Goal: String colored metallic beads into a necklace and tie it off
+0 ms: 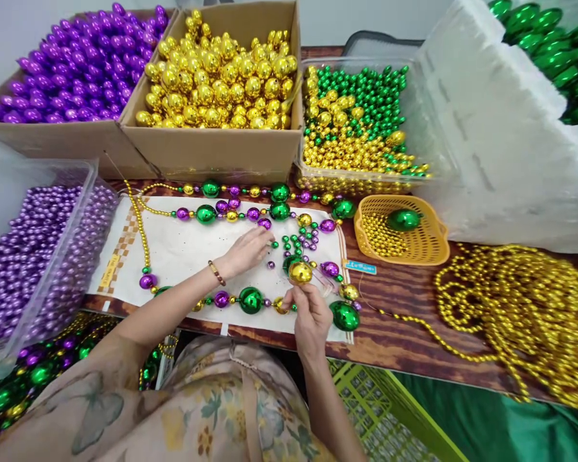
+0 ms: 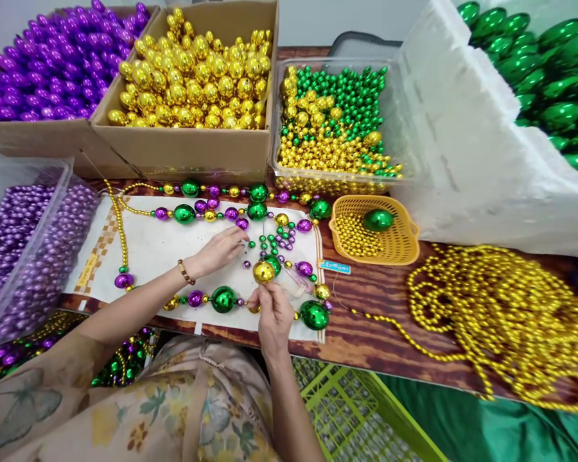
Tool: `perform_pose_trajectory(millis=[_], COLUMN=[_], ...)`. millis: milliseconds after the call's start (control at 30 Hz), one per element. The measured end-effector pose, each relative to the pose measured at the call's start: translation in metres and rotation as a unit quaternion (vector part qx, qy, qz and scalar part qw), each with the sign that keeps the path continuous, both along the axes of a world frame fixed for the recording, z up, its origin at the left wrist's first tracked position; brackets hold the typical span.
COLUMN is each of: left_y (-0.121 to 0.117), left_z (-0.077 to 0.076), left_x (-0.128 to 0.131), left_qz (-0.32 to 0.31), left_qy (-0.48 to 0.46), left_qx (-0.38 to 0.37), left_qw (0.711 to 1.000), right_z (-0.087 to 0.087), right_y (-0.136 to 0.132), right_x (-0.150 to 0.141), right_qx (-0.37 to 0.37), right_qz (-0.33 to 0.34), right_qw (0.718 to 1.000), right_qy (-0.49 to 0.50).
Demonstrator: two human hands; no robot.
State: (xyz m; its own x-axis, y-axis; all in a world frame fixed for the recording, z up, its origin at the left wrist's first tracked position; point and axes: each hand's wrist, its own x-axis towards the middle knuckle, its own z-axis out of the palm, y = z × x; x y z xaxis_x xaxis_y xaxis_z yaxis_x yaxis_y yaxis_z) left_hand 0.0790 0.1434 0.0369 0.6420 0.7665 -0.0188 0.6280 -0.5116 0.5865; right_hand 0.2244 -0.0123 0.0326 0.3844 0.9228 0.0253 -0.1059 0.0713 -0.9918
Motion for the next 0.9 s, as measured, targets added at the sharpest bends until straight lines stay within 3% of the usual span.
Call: perform_pose_trajectory(millis=[100, 200, 267, 333, 400, 467, 533, 600, 767, 900], left_y=[0.0, 0.0, 0.004, 0.007, 0.007, 0.003, -0.003, -0.009, -0.012, -0.012], left_z=[-0.007, -0.011, -0.011, -0.004, 0.007, 0.021, 0.034, 0.043, 0.052, 0.053], left_x=[0.015, 0.022, 0.019, 0.011, 0.0, -0.012, -0.022, -0.029, -0.031, -0.029], left_qz=[-0.046, -0.05, -0.018, 0.054, 0.129, 0.177, 0.199, 0.212, 0.236, 0.246], left_qy=[0.105, 0.12, 0.049, -0.097, -0.274, -0.417, -0.507, -0.558, -0.597, -0.607], left_qx=[0.051, 0.063, 0.023, -0.073, -0.218, -0.349, -0.419, -0.447, -0.488, -0.494], left_qw=[0.992, 0.989, 0.998, 0.991, 0.928, 0.821, 0.727, 0.667, 0.591, 0.572], right_z=[-0.002, -0.003, -0.002, -0.001, 0.0, 0.0, 0.001, 0.002, 0.006, 0.005], right_y=[-0.001, 0.001, 0.003, 0.005, 0.005, 0.005, 0.005, 0.006, 0.007, 0.006], right_x=[0.004, 0.005, 0.004, 0.003, 0.003, 0.002, 0.002, 0.002, 0.001, 0.001], right_qx=[-0.014, -0.028, -0.031, -0.034, -0.035, -0.031, -0.024, -0.02, -0.009, 0.002], right_qz=[0.005, 0.029, 0.035, 0.042, 0.06, 0.083, 0.105, 0.125, 0.151, 0.151], right_qw=[1.0, 0.999, 0.999, 0.998, 0.997, 0.995, 0.992, 0.988, 0.978, 0.976], right_qy=[0.0, -0.01, -0.017, -0.022, -0.027, -0.039, -0.061, -0.091, -0.146, -0.155])
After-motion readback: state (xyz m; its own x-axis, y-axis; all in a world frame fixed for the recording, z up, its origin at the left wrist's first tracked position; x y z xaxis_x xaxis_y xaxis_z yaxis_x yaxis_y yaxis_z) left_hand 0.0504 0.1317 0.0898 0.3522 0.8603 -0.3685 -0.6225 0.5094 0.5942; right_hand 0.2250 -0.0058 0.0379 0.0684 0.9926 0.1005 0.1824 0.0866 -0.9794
